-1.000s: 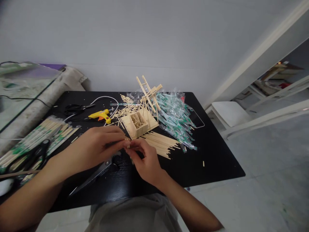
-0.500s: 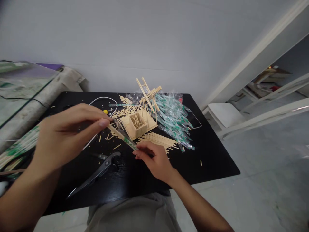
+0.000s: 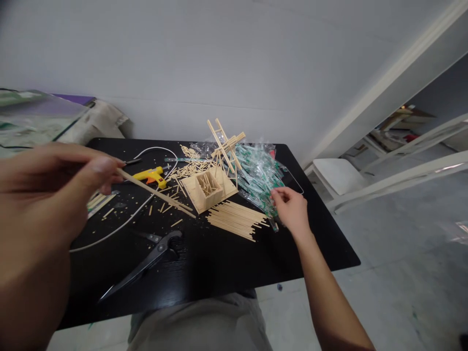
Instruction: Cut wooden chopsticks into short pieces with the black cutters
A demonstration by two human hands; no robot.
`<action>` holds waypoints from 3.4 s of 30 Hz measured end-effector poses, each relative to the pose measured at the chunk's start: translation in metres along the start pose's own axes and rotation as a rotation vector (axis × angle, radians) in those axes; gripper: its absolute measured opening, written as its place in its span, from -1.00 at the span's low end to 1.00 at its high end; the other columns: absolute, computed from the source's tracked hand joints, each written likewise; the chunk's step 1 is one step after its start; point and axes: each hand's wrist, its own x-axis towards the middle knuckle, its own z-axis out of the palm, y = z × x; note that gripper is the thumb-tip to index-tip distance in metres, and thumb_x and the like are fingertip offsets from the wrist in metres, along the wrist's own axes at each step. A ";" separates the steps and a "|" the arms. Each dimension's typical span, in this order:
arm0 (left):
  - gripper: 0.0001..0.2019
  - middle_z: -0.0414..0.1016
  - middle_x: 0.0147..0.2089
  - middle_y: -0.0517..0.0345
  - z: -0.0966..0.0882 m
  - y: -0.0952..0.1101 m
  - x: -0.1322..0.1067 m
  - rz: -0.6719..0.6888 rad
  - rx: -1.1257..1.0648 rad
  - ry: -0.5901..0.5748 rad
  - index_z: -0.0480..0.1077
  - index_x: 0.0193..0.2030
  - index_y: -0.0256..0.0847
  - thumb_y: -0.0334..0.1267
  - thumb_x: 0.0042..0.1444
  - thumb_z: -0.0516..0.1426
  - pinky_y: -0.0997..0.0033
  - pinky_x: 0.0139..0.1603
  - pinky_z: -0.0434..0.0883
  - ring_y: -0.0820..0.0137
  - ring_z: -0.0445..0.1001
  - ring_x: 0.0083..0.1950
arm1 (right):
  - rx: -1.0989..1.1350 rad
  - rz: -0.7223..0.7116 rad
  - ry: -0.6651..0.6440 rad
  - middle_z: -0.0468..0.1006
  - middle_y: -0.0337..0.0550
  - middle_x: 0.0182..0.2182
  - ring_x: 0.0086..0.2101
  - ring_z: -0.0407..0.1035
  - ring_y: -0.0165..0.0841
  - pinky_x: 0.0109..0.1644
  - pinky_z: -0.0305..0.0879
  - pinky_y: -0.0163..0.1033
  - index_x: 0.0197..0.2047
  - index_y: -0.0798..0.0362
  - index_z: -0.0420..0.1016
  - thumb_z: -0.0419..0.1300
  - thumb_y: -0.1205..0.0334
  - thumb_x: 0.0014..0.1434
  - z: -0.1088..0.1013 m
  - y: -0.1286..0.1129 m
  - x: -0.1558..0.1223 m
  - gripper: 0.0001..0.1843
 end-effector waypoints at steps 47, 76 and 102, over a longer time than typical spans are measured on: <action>0.09 0.10 0.56 -0.31 0.015 -0.068 -0.142 -0.088 0.434 -0.984 0.16 0.50 -0.16 -0.06 -0.18 0.48 -0.25 0.46 0.27 -0.26 0.11 0.54 | -0.032 -0.065 -0.829 0.63 -0.21 -0.35 -0.41 0.49 -0.34 -0.26 0.34 -0.22 -0.02 0.03 0.55 0.37 0.45 0.16 0.083 -0.062 -0.123 -0.67; -0.64 0.58 -0.18 0.06 0.050 -0.058 -0.062 -0.302 0.293 -0.522 0.43 -0.12 -0.17 0.10 0.33 0.07 0.25 -0.09 0.47 0.23 0.55 -0.18 | 0.425 -0.167 -0.569 0.68 -0.09 -0.25 -0.24 0.58 -0.23 -0.10 0.51 -0.17 -0.12 0.01 0.64 0.23 0.07 0.36 0.085 -0.077 -0.085 -0.78; -0.73 0.62 -0.32 0.16 0.075 -0.073 -0.097 -0.319 0.141 -0.546 0.42 -0.13 -0.15 0.01 0.28 0.13 0.39 -0.32 0.38 0.29 0.58 -0.38 | 0.674 -0.053 -0.705 0.60 -0.17 -0.35 -0.48 0.38 -0.44 -0.45 0.34 -0.33 -0.09 0.05 0.54 0.36 -0.05 0.24 0.094 -0.099 -0.076 -0.65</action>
